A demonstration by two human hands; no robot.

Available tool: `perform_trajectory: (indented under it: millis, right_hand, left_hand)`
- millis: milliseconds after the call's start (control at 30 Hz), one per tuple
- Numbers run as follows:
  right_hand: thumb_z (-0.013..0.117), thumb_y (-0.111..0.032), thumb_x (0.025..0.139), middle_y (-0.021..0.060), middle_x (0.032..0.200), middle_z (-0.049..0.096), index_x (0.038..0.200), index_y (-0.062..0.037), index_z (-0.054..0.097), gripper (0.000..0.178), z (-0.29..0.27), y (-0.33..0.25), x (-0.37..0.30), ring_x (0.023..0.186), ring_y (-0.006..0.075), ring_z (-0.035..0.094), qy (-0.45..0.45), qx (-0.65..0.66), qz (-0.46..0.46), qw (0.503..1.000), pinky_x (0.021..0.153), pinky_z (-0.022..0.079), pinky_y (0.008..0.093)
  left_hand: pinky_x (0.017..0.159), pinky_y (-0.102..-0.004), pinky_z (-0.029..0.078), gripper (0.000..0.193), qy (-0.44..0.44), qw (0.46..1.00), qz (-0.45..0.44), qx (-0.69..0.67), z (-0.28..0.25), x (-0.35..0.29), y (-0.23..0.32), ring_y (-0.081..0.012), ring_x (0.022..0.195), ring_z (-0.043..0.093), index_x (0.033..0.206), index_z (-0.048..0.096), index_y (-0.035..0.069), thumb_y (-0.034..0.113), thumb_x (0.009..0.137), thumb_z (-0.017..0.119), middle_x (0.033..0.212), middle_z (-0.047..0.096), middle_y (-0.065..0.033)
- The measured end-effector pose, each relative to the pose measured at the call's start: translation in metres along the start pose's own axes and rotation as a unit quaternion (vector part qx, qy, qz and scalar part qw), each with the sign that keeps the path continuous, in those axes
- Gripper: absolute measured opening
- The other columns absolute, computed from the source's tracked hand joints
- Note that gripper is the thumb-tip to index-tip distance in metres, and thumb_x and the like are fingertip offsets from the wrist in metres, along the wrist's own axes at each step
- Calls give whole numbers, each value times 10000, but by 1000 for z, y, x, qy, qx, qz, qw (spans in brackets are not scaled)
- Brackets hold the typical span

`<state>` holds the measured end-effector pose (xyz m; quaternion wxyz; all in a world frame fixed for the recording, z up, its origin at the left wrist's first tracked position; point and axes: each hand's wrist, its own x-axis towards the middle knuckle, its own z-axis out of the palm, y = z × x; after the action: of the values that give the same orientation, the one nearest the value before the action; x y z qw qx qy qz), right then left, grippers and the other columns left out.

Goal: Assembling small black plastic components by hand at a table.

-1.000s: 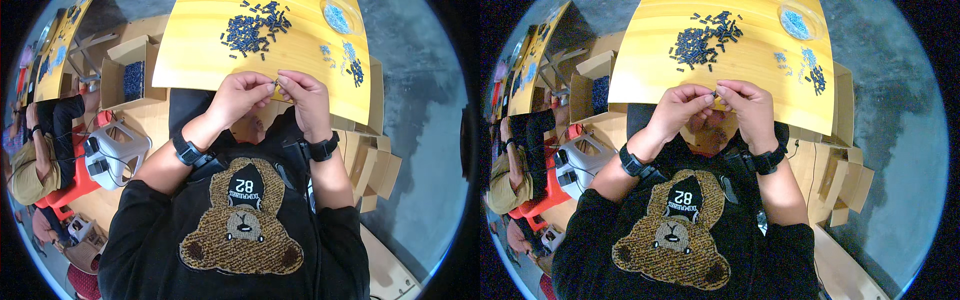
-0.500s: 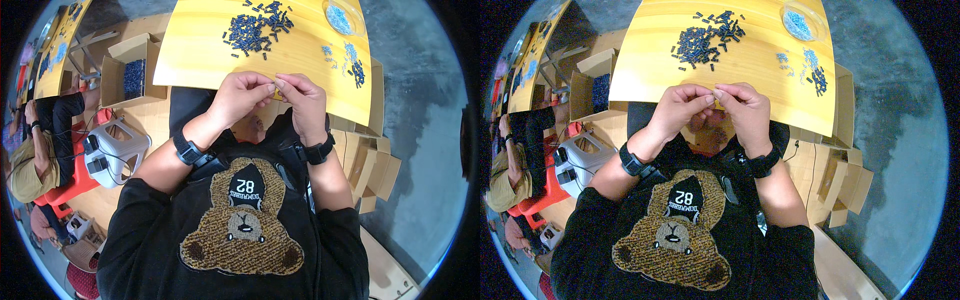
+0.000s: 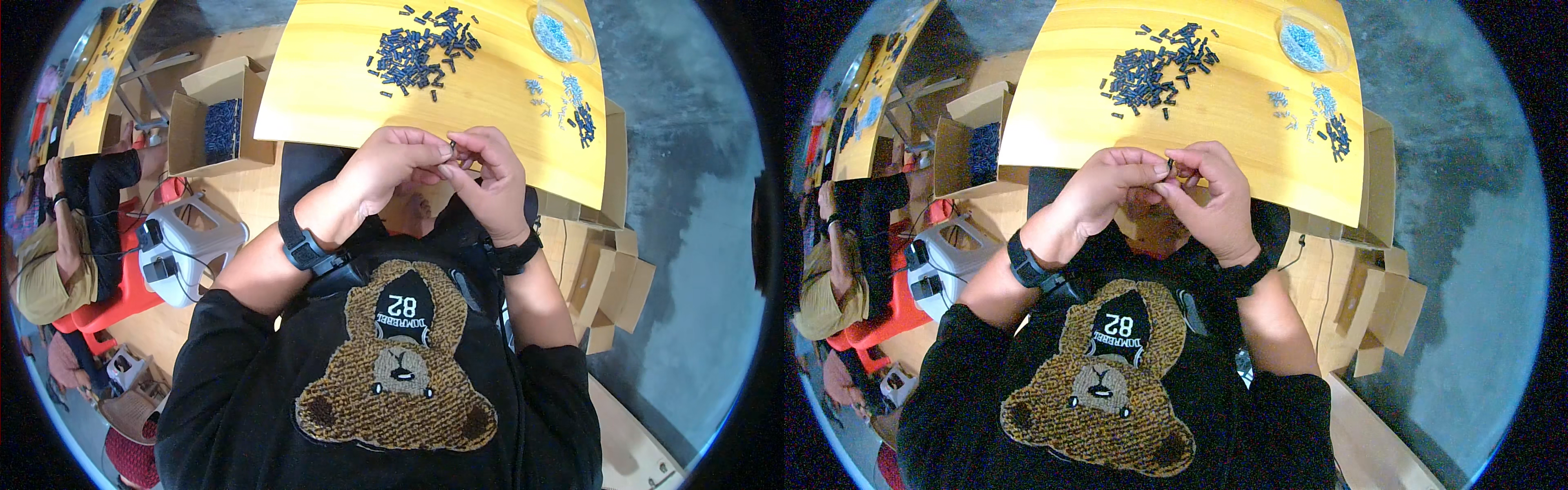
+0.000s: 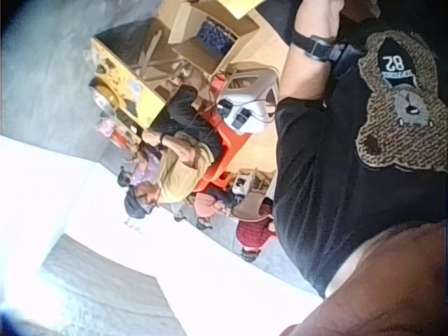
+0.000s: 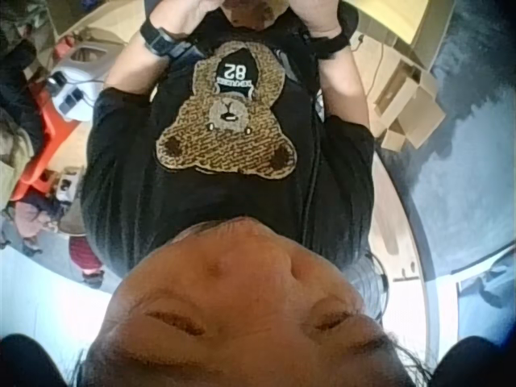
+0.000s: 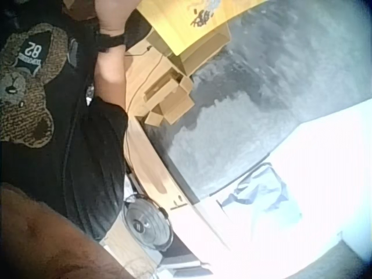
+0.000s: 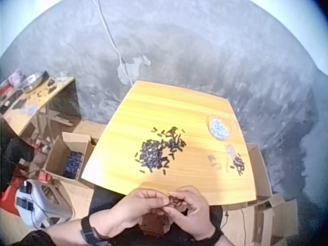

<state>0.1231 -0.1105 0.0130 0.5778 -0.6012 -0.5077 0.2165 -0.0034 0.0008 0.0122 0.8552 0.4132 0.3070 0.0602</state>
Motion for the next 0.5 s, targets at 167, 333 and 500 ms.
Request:
perform_trajectory:
  millis: [167, 333, 500]
  right_hand:
    - [692, 4, 689, 61, 860, 542, 958, -16, 611, 281, 5, -8, -4, 716, 121, 554, 9, -80, -5, 997, 617, 458, 223]
    - [686, 15, 688, 65, 872, 546, 964, -21, 611, 288, 6, -7, -11, 709, 126, 563, 7, -82, -25, 996, 614, 467, 227]
    - [683, 9, 691, 69, 885, 553, 967, -29, 615, 287, 5, -6, -20, 715, 133, 567, -10, -100, -37, 994, 618, 467, 226]
  left_hand:
    - [704, -242, 512, 158, -26, 997, -36, -66, -1, -4, -1, -142, 801, 623, 947, 624, 12, 134, 861, 571, 902, 650, -76]
    - [718, -241, 508, 179, -29, 997, -27, -69, 1, -9, -8, -135, 816, 617, 972, 618, 11, 145, 867, 562, 916, 647, -68]
    - [733, -240, 501, 182, -47, 996, -22, -77, 1, -16, -17, -128, 826, 613, 979, 617, 15, 148, 872, 555, 927, 645, -61]
